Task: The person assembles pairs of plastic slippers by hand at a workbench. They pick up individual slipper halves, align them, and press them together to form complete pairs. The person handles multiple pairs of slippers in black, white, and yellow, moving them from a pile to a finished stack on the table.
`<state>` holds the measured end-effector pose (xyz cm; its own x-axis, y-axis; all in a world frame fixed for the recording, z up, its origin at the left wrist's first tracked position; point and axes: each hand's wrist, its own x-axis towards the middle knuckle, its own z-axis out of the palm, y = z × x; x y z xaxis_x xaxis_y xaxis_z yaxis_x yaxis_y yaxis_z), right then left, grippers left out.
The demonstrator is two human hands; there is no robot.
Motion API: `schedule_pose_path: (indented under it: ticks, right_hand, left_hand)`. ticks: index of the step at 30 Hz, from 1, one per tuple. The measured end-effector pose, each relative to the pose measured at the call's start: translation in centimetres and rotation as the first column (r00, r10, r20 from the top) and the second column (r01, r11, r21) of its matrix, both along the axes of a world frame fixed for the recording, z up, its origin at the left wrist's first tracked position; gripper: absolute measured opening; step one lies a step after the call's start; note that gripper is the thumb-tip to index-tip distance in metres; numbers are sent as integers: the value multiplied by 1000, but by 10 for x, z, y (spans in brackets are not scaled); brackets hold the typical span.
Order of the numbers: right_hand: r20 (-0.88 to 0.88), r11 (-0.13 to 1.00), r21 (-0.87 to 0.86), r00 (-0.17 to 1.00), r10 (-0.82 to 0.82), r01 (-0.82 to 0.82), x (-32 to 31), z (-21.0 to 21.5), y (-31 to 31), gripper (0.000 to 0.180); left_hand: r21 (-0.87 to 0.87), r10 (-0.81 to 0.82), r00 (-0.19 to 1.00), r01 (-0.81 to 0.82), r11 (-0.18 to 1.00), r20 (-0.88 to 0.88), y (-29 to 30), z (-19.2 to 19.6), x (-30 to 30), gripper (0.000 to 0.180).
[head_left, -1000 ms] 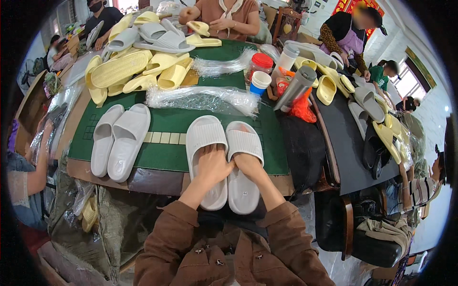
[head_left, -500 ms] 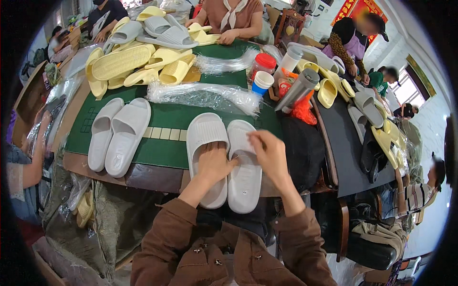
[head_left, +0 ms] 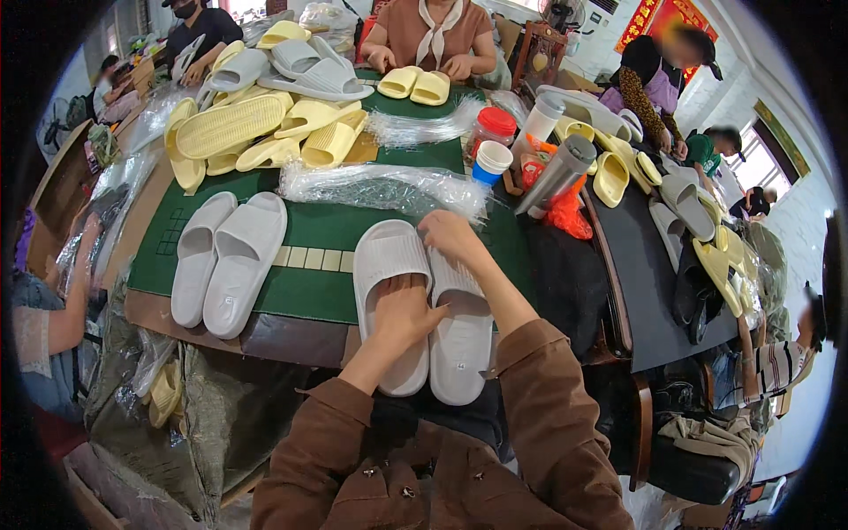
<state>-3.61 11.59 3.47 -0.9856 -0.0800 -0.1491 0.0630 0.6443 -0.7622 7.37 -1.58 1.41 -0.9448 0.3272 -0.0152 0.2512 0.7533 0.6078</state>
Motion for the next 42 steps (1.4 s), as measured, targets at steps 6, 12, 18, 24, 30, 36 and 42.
schedule_pose_path:
  ticks: [6,12,18,24,30,36,42]
  right_hand:
    - [-255,991,126,963,84,-53,2,-14,-13,30]
    - [-231,979,-204,972,-39,-9,18,-3,3,24]
    - [-288,950,-301,943,-170,79,42,11,18,23]
    - [-509,966,-251,842,-181,56,49,3,11,20]
    - [-518,944,-314,816,-257,99,48,-4,10,21]
    - [-485,937,-313,821,-301,158,50,-12,6,25]
    - [-509,949,-297,824,-248,102,49,-16,10,25]
  left_hand:
    - [6,4,989,-4,1000,-151,-3,-14,-1,67]
    - [143,-22,1000,20,990,14,-12,13,4,70]
    - [411,-16,947,155,898,-322,-32,31,38,31]
    - [416,115,867,113,902,-484,-20,39,-48,24]
    - [388,-85,955,195,901,-283,1,15,-91,22]
    - [438,6,938,156,886,-348,2,6,-83,12]
    - [543,14,957,152,826,-289,2,4,-81,11]
